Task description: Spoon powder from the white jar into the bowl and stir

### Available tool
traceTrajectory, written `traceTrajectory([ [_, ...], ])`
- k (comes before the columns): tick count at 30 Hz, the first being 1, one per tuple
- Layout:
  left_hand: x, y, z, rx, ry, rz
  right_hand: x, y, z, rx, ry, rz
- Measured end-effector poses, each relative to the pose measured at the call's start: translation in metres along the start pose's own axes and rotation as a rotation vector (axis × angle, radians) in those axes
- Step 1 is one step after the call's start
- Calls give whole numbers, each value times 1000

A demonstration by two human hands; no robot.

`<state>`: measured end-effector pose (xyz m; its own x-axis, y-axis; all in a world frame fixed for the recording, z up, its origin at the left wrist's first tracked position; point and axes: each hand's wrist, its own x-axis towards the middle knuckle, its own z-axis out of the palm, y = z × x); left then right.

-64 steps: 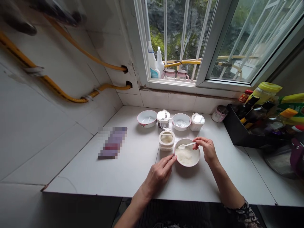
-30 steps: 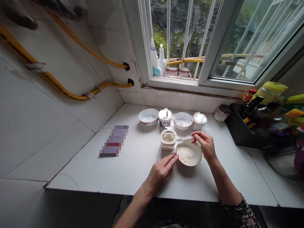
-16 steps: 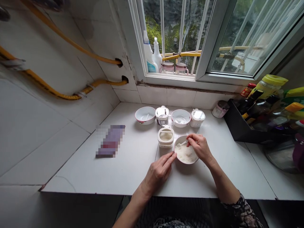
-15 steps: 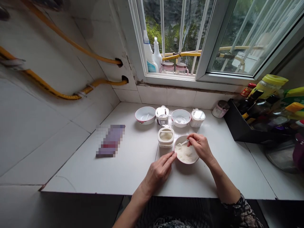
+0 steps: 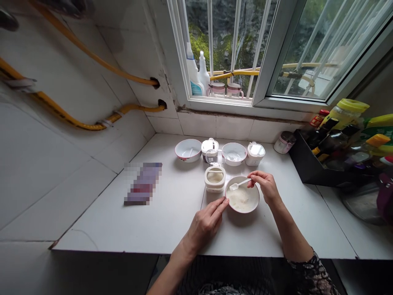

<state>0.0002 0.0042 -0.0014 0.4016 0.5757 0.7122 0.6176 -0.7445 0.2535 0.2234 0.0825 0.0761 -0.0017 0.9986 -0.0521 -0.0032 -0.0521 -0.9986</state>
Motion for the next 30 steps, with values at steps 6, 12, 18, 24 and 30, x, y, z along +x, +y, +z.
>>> traceTrajectory([
  [6, -1, -1, 1, -4, -5, 1, 1, -4, 11, 57, 70, -51],
  [12, 0, -1, 0, 2, -18, 0, -8, -4, 44, -289, 103, -530],
  [18, 1, 0, 0, 13, -5, 8, -12, 3, 50, -688, -12, -1014],
  [24, 0, 0, 0, 9, -10, -1, -9, -1, 30, -244, 89, -469],
  [30, -1, -1, 1, 6, -8, 2, -4, -1, 1, -261, 4, -265],
])
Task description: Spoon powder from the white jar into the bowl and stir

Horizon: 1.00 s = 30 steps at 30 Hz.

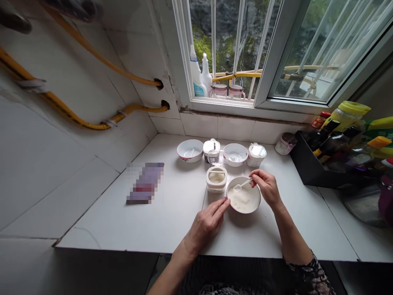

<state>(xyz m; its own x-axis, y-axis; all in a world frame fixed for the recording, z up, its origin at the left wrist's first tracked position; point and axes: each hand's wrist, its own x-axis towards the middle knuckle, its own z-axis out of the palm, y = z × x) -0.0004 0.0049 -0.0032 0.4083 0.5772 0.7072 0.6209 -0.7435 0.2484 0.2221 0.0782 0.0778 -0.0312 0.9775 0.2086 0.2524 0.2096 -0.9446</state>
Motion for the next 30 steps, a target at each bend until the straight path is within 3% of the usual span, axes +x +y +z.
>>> traceTrajectory([
  [5, 0, 0, -1, 3, -11, -11, -2, -3, 2, -240, -71, -64],
  [9, -1, 0, -1, -2, -13, -7, -4, -2, 9, -162, -146, -1],
  [15, 0, 1, -1, 11, 4, -3, -2, -1, 4, 27, -28, 183],
  [30, 0, 0, -2, 8, -4, -6, -2, -1, 4, 6, 6, 146],
])
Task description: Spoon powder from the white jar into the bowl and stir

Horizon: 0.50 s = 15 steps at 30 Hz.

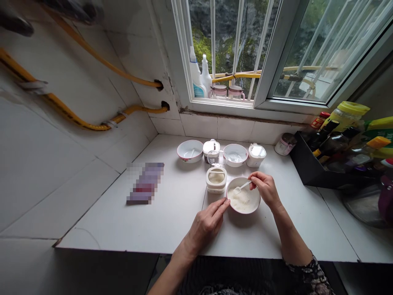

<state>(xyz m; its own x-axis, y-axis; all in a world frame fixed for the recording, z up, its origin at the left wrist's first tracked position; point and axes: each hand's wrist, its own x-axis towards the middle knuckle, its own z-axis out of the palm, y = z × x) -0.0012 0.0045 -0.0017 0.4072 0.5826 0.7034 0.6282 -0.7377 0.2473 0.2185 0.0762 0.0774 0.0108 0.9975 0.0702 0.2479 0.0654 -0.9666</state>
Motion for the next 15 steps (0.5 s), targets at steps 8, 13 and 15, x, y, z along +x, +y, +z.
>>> traceTrajectory([
  [8, -1, 0, 1, -5, 0, -1, 6, 5, -2, 147, -13, 77],
  [13, -1, 0, 1, -5, -3, 2, 13, 3, -6, 296, -15, 114],
  [15, -1, 0, 1, -2, 1, 7, 12, -1, -2, 332, 24, 94],
])
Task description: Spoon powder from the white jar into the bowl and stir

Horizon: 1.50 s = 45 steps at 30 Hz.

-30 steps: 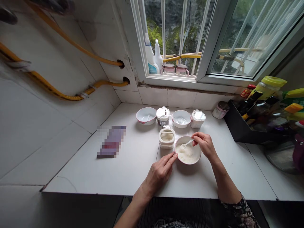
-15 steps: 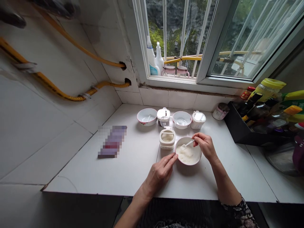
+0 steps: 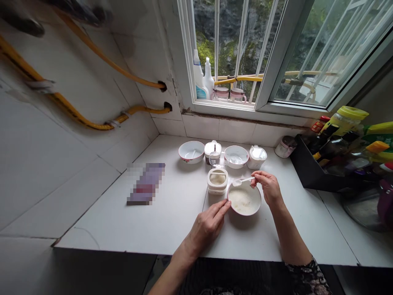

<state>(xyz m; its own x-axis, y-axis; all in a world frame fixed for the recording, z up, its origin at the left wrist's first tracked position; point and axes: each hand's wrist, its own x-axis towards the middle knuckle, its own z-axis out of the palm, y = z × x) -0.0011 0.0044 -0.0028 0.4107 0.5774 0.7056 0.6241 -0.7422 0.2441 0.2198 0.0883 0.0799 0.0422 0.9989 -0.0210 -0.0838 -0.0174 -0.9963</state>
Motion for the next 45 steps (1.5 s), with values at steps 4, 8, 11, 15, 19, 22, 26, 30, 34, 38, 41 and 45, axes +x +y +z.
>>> traceTrajectory([
  [4, 0, 0, 0, 1, 0, 1, -8, -3, 24, -87, 57, -111],
  [8, 0, 0, 0, -4, 4, -10, -16, 3, 43, -275, -16, -371],
  [11, 1, 1, 0, -8, 10, -8, -18, 11, 45, -581, -117, -658],
  [15, 1, 1, 0, -6, 10, -2, -18, 16, 42, -777, -190, -878],
  [19, 1, 0, -1, -11, -2, -7, -20, 10, 37, -565, -98, -654],
  [22, 0, 0, 0, -13, -4, -11, -21, 3, 25, -303, -83, -405],
  [26, -1, 0, 1, -14, 5, -10, -16, -2, 4, -204, -51, -281],
  [30, 1, 0, 0, -10, 10, -1, -14, 0, -1, -409, -96, -269],
  [34, 3, 1, -1, -15, 13, 3, -17, 4, 9, -554, -170, -310],
  [38, 1, 0, 0, -11, 10, 0, -16, 7, 10, -440, -153, -201],
  [41, -1, 0, 2, -7, 13, -4, -12, 6, 4, -301, -84, -105],
  [45, -1, 0, 1, -7, 14, -3, -9, 4, 1, -198, -44, -65],
])
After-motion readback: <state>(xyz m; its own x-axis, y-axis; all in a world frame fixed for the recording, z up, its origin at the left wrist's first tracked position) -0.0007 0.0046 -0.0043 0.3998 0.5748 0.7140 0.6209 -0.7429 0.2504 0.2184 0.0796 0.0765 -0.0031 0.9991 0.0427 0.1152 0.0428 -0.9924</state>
